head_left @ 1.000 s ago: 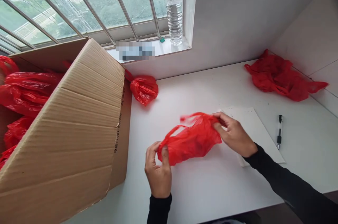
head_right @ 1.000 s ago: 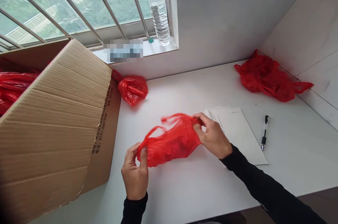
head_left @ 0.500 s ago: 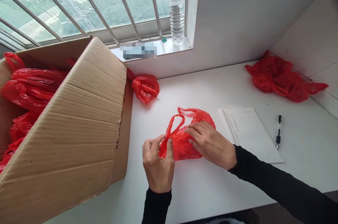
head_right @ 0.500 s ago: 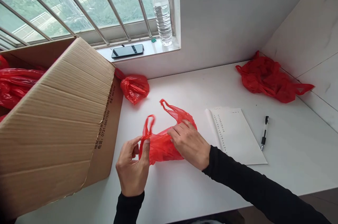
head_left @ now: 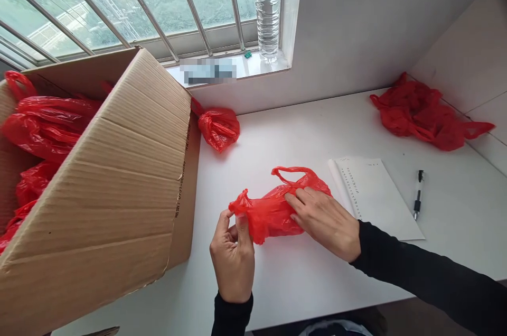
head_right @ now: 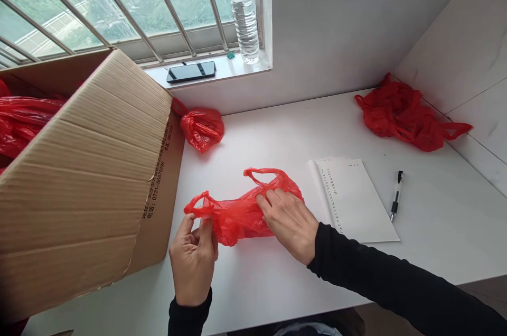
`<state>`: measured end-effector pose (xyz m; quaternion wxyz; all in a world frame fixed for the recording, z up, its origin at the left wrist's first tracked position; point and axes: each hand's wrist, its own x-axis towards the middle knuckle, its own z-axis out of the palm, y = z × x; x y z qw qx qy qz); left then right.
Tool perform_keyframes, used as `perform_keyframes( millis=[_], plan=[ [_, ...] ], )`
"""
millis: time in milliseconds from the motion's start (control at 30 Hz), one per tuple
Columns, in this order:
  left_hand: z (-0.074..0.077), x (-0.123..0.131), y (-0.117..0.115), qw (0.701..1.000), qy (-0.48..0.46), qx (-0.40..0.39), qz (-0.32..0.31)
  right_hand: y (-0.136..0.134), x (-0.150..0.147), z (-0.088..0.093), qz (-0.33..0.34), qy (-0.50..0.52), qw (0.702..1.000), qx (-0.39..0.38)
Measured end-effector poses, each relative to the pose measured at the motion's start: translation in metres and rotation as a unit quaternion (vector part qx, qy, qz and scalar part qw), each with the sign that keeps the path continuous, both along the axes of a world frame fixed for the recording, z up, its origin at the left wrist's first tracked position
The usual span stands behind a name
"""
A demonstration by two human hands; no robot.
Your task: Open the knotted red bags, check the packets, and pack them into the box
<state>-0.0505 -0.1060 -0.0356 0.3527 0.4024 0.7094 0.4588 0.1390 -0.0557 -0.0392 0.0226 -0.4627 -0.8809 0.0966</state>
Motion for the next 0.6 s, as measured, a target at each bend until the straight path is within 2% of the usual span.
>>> perform_keyframes(
  millis=[100, 200, 267, 333, 400, 600],
  plan=[
    [-0.002, -0.001, -0.001, 1.0, 0.009, 0.012, -0.011, -0.004, 0.0, 0.004, 0.026, -0.021, 0.999, -0.002],
    [-0.01, -0.003, 0.0, 1.0, 0.015, 0.026, -0.001, -0.008, -0.001, 0.011, 0.112, 0.006, 0.994, 0.006],
    [-0.015, -0.004, 0.0, 0.999, 0.002, 0.037, 0.004, -0.01, -0.003, 0.013, 0.146, 0.012, 0.989, -0.027],
    [-0.016, -0.003, 0.001, 0.999, -0.022, 0.046, 0.0, -0.009, -0.004, 0.011, 0.123, -0.014, 0.989, -0.085],
    [-0.013, -0.002, 0.001, 0.998, -0.053, 0.042, -0.009, -0.007, -0.004, 0.007, 0.071, -0.044, 0.989, -0.125],
    [0.002, 0.001, -0.002, 0.996, -0.09, 0.004, -0.026, 0.005, -0.002, 0.004, -0.048, -0.05, 0.991, -0.118]
  ],
)
